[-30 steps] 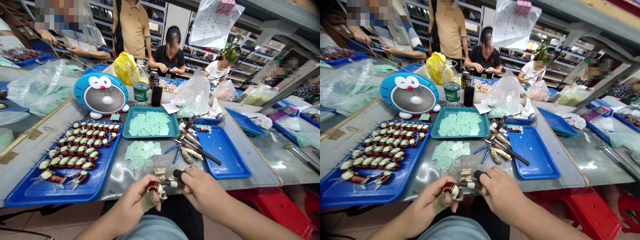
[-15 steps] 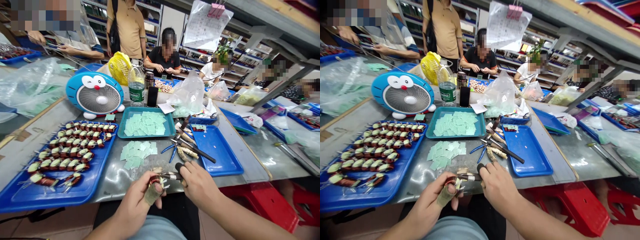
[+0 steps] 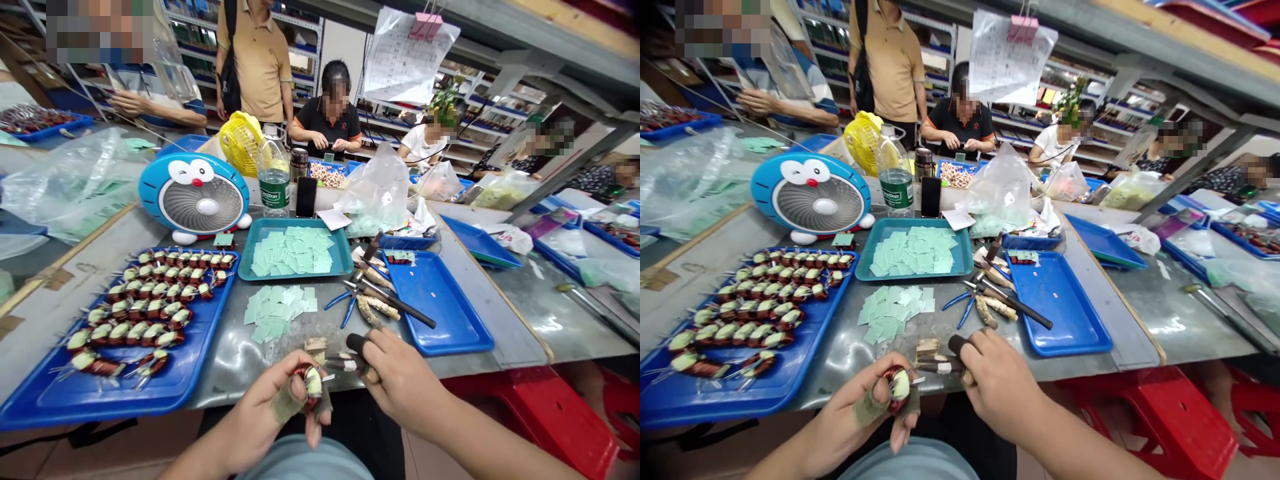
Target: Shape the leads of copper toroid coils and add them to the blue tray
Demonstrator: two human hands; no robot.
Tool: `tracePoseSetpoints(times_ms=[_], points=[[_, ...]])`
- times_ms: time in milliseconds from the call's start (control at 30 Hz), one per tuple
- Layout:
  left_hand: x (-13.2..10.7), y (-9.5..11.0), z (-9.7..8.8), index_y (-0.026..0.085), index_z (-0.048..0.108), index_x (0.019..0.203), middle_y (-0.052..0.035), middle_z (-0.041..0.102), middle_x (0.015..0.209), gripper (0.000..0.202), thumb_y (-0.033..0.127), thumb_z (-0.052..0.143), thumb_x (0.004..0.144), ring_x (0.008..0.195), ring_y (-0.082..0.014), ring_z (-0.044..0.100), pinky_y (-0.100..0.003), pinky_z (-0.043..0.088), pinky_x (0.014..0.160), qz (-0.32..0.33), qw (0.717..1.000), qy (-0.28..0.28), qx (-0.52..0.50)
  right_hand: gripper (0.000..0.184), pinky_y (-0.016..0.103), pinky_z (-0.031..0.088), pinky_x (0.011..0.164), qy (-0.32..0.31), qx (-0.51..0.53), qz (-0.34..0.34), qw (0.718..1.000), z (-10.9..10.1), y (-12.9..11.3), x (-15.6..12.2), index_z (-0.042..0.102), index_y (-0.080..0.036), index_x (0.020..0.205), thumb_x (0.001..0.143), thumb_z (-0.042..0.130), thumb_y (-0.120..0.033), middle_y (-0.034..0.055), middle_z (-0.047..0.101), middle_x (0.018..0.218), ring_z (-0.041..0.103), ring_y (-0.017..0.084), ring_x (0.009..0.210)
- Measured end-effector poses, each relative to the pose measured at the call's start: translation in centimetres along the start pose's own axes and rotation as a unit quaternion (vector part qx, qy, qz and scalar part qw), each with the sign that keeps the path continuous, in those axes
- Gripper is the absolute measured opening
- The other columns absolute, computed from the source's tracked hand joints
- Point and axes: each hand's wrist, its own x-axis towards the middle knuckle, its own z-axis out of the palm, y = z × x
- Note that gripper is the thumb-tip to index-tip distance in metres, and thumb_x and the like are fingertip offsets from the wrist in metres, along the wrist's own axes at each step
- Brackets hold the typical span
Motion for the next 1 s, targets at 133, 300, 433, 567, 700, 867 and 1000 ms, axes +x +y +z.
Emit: tracePoseSetpoints(times_ms=[133, 300, 433, 567, 700, 867, 1000], points=[[0.3, -0.6, 0.5, 0.015, 0.057, 0.101, -0.0099, 0.073, 0.085, 0.046, 0.060, 0.065, 0.093, 0.064, -0.0146, 0.069, -0.025, 0.053, 0.062, -0.013, 0.997, -0.007, -0.075, 0.017, 0.027, 0.031, 0.081, 0.007, -0.002, -0.018, 1.000, 0.6, -0.3, 0.0, 0.064, -0.016, 0.101, 0.086, 0.060, -0.010, 0.0039, 0.054, 0.099, 0.039, 0.013, 0.092], [0.6, -1.2, 1.8, 0.015, 0.059, 0.102, -0.0076, 0.073, 0.081, 0.042, 0.056, 0.066, 0.094, 0.056, -0.0109, 0.065, -0.024, 0.055, 0.061, 0.003, 0.992, 0.010, -0.130, 0.011, 0.026, 0.031, 0.080, 0.054, -0.016, -0.031, 0.998, 1.3, -0.4, -0.1, 0.061, -0.013, 0.087, 0.081, 0.057, -0.005, 0.0052, 0.054, 0.095, 0.039, 0.014, 0.092], [0.8, -1.2, 1.8, 0.018, 0.062, 0.105, -0.0062, 0.072, 0.084, 0.039, 0.056, 0.060, 0.097, 0.063, -0.0120, 0.066, -0.027, 0.054, 0.067, 0.030, 0.992, 0.022, -0.118, 0.015, 0.025, 0.034, 0.082, 0.076, 0.020, 0.017, 0.997, 1.4, -1.0, -0.7, 0.063, -0.015, 0.097, 0.086, 0.057, -0.008, 0.0050, 0.056, 0.097, 0.043, 0.014, 0.093], [0.6, -0.6, 0.9, 0.020, 0.062, 0.115, -0.0091, 0.070, 0.100, 0.042, 0.058, 0.060, 0.096, 0.085, -0.0188, 0.068, -0.033, 0.052, 0.083, 0.060, 0.997, 0.045, 0.032, 0.021, 0.021, 0.040, 0.083, 0.026, 0.140, 0.096, 0.985, 1.5, -2.2, -2.1, 0.061, -0.019, 0.116, 0.096, 0.055, -0.016, 0.0039, 0.057, 0.103, 0.051, 0.010, 0.095], [0.1, -0.2, 0.1, 0.022, 0.057, 0.119, -0.0084, 0.070, 0.103, 0.034, 0.050, 0.059, 0.101, 0.096, -0.0215, 0.066, -0.033, 0.051, 0.087, 0.064, 0.980, 0.045, 0.181, 0.006, 0.019, 0.037, 0.078, -0.021, 0.181, 0.141, 0.973, 1.6, -3.2, -2.7, 0.060, -0.017, 0.099, 0.093, 0.059, -0.017, 0.0028, 0.058, 0.101, 0.052, 0.011, 0.094], [0.0, 0.0, -0.4, 0.023, 0.054, 0.125, -0.0072, 0.071, 0.100, 0.031, 0.043, 0.058, 0.102, 0.086, -0.0217, 0.067, -0.028, 0.050, 0.076, 0.102, 0.915, 0.055, 0.387, 0.004, 0.020, 0.032, 0.080, -0.033, 0.178, 0.153, 0.972, 1.9, -3.3, -2.7, 0.058, -0.016, 0.092, 0.094, 0.054, -0.016, 0.0022, 0.058, 0.097, 0.049, 0.012, 0.091], [0.1, 0.1, -0.3, 0.025, 0.058, 0.119, -0.0025, 0.071, 0.087, 0.025, 0.043, 0.055, 0.103, 0.073, -0.0189, 0.064, -0.025, 0.046, 0.069, 0.144, 0.879, 0.052, 0.452, 0.007, 0.019, 0.031, 0.079, -0.014, 0.182, 0.158, 0.970, 2.5, -3.4, -3.1, 0.057, -0.014, 0.090, 0.094, 0.052, -0.017, 0.0026, 0.059, 0.095, 0.048, 0.011, 0.088]])
